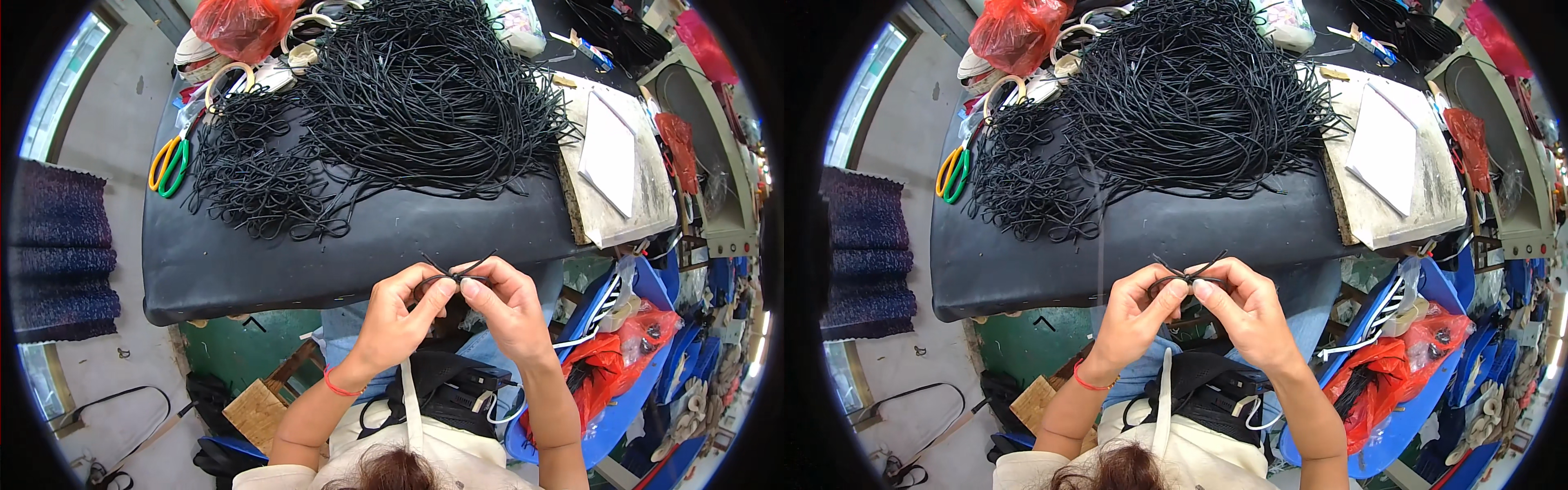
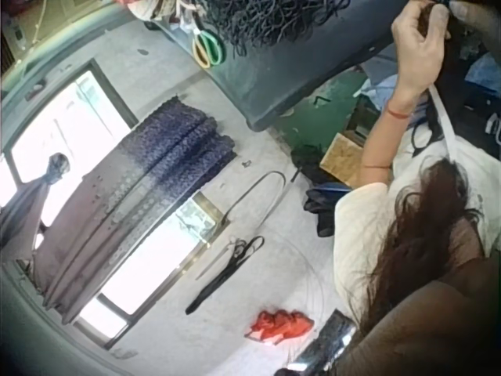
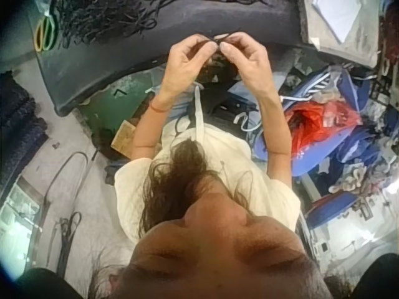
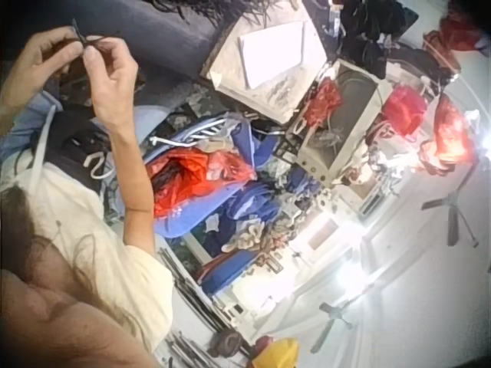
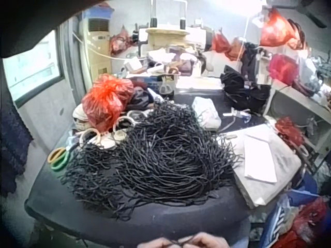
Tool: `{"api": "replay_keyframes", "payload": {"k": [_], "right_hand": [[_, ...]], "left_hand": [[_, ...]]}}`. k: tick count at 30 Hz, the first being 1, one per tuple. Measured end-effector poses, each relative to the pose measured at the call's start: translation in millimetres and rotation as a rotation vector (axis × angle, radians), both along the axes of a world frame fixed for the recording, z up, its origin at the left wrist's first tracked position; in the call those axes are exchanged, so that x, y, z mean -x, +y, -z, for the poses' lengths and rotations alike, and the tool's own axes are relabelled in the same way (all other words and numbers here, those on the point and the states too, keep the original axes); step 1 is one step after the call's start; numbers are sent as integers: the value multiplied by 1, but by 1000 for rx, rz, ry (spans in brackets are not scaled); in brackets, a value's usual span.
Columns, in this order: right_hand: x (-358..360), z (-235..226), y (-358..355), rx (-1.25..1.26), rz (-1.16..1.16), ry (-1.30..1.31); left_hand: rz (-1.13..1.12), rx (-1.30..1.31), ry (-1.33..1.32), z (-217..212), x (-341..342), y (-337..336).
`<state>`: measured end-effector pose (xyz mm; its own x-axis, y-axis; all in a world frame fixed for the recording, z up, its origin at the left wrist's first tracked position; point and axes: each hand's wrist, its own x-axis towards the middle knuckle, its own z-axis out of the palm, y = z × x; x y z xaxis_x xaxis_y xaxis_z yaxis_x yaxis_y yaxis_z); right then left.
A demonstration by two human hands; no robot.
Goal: The person repeatedly picks up black cable ties from a pile on a table and ties them into loops by hand. They pull the ends to tighten each loop and place the finished loops back onto the pile. The process is continuous and repetitive throughout the clip.
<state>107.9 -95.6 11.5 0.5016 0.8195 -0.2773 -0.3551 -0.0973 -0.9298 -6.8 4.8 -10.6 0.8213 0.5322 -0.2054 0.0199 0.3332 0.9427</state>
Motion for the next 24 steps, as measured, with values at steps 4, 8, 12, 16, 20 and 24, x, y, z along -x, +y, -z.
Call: {"api": "replay_keyframes", "payload": {"k": [4, 8, 12, 16, 20, 24], "right_hand": [[-2, 5, -1, -31, 2, 120], [7, 7, 4, -85, 69, 218], [15, -4, 3, -27, 172, -57], [-4, -17, 7, 32, 180, -314], [0, -3, 23, -91, 16, -81], [0, 2, 21, -78, 66, 59]], "left_hand": [[-91, 26, -24, 0, -3, -2], [-203, 202, -196, -1, -16, -9], [-189, 330, -227, -8, -14, 7], [-3, 289, -99, -20, -5, 19], [51, 237, -135, -13, -6, 13], [60, 265, -119, -15, -4, 9]]}}
